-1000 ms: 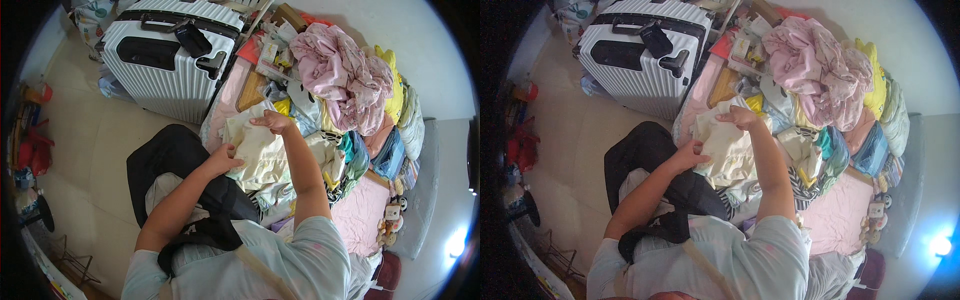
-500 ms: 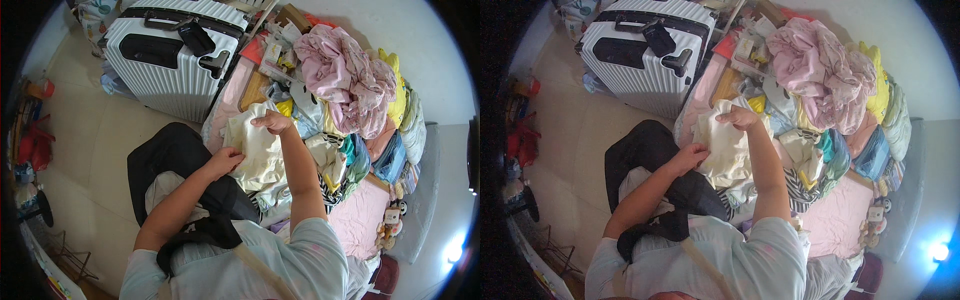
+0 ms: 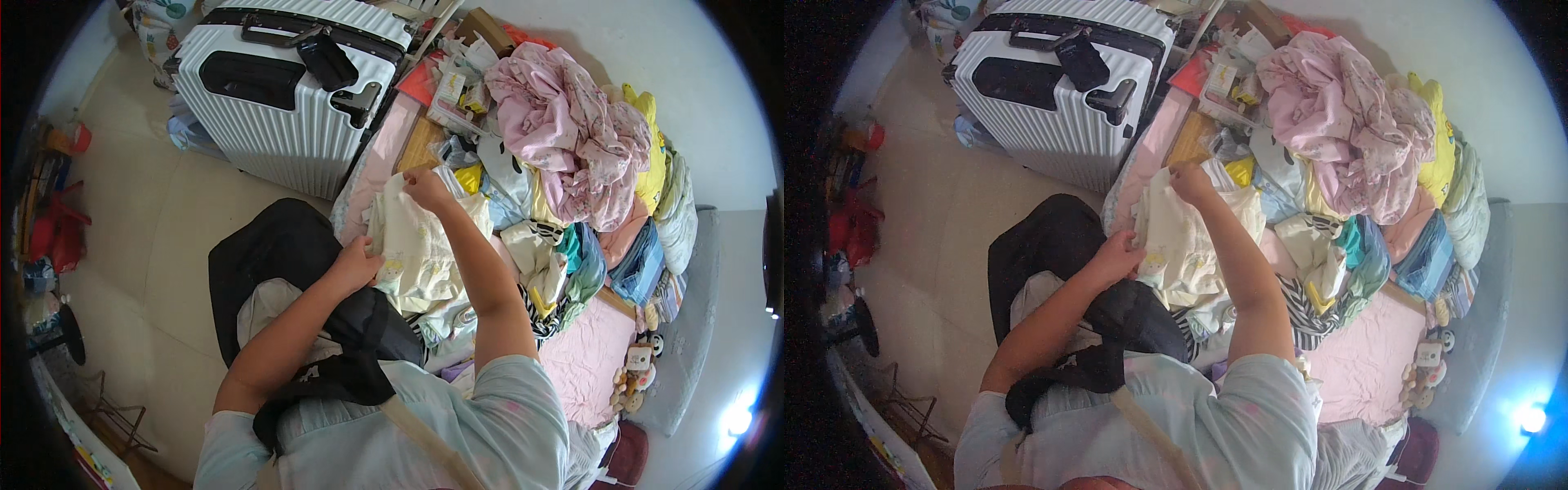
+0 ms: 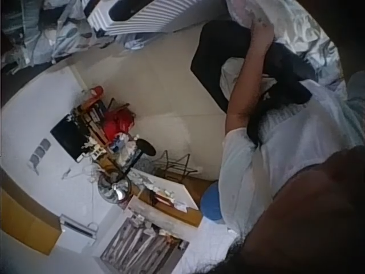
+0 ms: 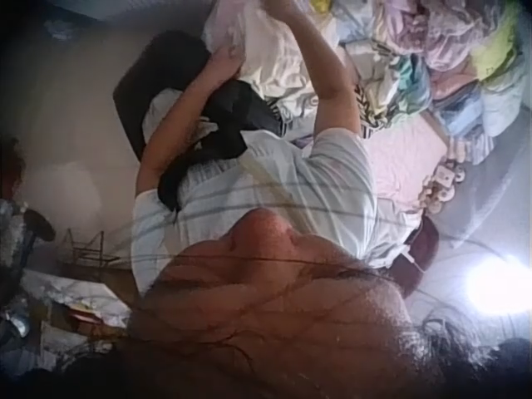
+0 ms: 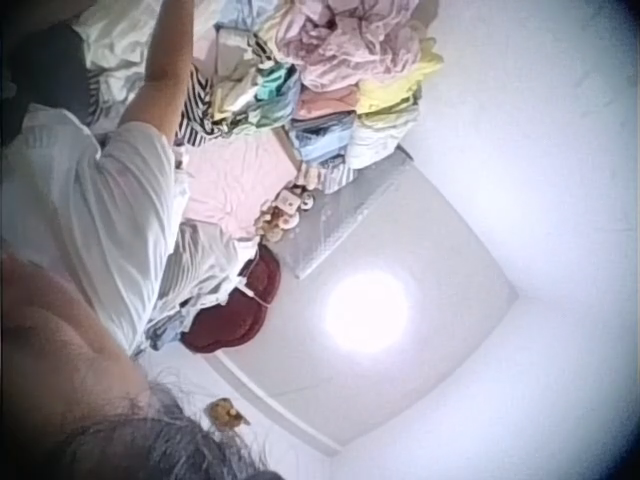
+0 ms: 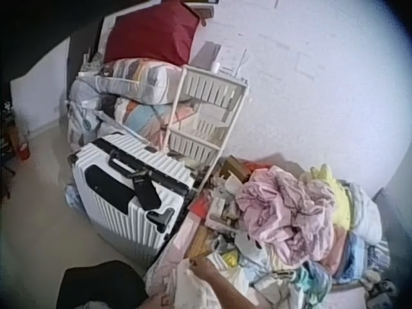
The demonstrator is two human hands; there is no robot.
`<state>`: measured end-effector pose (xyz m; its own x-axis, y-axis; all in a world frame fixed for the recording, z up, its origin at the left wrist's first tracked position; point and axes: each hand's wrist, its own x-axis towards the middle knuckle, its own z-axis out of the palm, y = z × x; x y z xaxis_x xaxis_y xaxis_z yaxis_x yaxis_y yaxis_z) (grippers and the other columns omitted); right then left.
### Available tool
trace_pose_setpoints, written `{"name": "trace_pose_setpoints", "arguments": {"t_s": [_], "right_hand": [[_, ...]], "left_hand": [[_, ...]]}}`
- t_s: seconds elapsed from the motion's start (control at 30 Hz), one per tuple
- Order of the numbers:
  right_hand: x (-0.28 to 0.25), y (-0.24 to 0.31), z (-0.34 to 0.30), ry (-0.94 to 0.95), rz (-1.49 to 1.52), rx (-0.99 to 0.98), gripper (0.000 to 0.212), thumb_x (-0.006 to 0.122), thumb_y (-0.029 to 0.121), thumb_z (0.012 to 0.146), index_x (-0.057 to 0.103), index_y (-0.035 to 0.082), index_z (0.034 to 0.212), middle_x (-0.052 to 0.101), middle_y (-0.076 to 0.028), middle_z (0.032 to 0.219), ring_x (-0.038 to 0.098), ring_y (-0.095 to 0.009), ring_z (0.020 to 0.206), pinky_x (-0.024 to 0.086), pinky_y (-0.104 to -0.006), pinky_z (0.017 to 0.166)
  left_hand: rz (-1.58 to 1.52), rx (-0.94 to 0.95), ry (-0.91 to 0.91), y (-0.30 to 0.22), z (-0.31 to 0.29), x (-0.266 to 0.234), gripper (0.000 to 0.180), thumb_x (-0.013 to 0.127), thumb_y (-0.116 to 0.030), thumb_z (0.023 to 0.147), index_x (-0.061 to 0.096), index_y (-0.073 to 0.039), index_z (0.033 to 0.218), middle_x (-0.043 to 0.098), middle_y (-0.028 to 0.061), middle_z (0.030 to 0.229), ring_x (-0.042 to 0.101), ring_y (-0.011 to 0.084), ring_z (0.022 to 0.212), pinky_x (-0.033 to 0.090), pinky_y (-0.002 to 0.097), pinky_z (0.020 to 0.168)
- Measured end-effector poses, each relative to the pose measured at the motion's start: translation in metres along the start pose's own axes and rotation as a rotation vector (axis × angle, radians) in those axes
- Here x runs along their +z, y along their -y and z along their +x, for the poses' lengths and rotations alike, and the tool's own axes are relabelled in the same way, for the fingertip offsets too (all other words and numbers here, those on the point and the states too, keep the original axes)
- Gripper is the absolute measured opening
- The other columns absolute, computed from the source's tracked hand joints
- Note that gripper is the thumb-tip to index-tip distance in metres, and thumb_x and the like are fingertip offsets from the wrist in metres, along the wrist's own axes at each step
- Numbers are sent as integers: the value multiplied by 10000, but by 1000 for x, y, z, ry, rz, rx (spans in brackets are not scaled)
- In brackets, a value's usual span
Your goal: Sort and fold various pieces of children's or small clothing items onto a bed.
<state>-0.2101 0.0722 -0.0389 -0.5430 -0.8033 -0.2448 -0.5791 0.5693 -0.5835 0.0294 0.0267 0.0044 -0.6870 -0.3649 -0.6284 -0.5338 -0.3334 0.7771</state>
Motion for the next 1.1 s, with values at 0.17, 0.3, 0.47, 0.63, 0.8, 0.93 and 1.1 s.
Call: {"name": "trace_pose_setpoints", "arguments": {"t_s": [0.17,0.3,0.47,0.63,0.8,0.93,1.1], "right_hand": [[-14,37,-16,-401,-364,-255,141,601,133,727,646,92,854,605,-153,881,605,-318,812,481,-400,703],[-26,69,-17,-333,-598,-390,120,590,116,720,638,91,828,573,-127,895,594,-314,856,484,-408,733],[-9,64,-2,109,-389,-468,144,596,118,727,658,105,856,571,-141,937,600,-321,852,494,-422,725],[4,60,2,294,-842,-476,157,593,133,743,674,126,878,568,-123,989,606,-283,868,509,-409,708],[-2,47,0,250,-742,-574,48,605,103,704,614,84,747,534,-103,910,560,-268,915,488,-385,662],[-14,38,-6,127,-561,-642,61,619,68,678,585,75,728,525,-96,887,565,-275,861,475,-387,641],[-47,58,-23,-1,-243,-557,141,643,22,661,567,70,770,519,-97,852,577,-296,787,473,-371,668]], "left_hand": [[265,0,74,-6,-1,-2,439,638,-85,780,484,75,1159,626,165,892,623,167,615,503,268,494],[299,4,70,-4,1,0,379,676,-90,737,551,59,1062,635,154,877,633,199,667,511,296,557],[463,236,-20,11,12,9,280,736,-131,669,571,14,842,620,141,778,622,252,752,478,360,676],[445,266,-46,19,15,15,334,729,-158,701,568,36,921,615,112,797,601,196,734,475,324,666],[253,241,-7,33,27,11,374,727,-139,714,551,57,980,620,119,833,598,179,711,474,310,626],[244,-34,205,10,27,3,308,721,-167,735,583,47,908,620,108,760,594,162,631,464,296,548],[318,-71,264,-7,13,-1,269,721,-212,740,595,24,765,596,89,645,583,155,559,448,301,494]]}}
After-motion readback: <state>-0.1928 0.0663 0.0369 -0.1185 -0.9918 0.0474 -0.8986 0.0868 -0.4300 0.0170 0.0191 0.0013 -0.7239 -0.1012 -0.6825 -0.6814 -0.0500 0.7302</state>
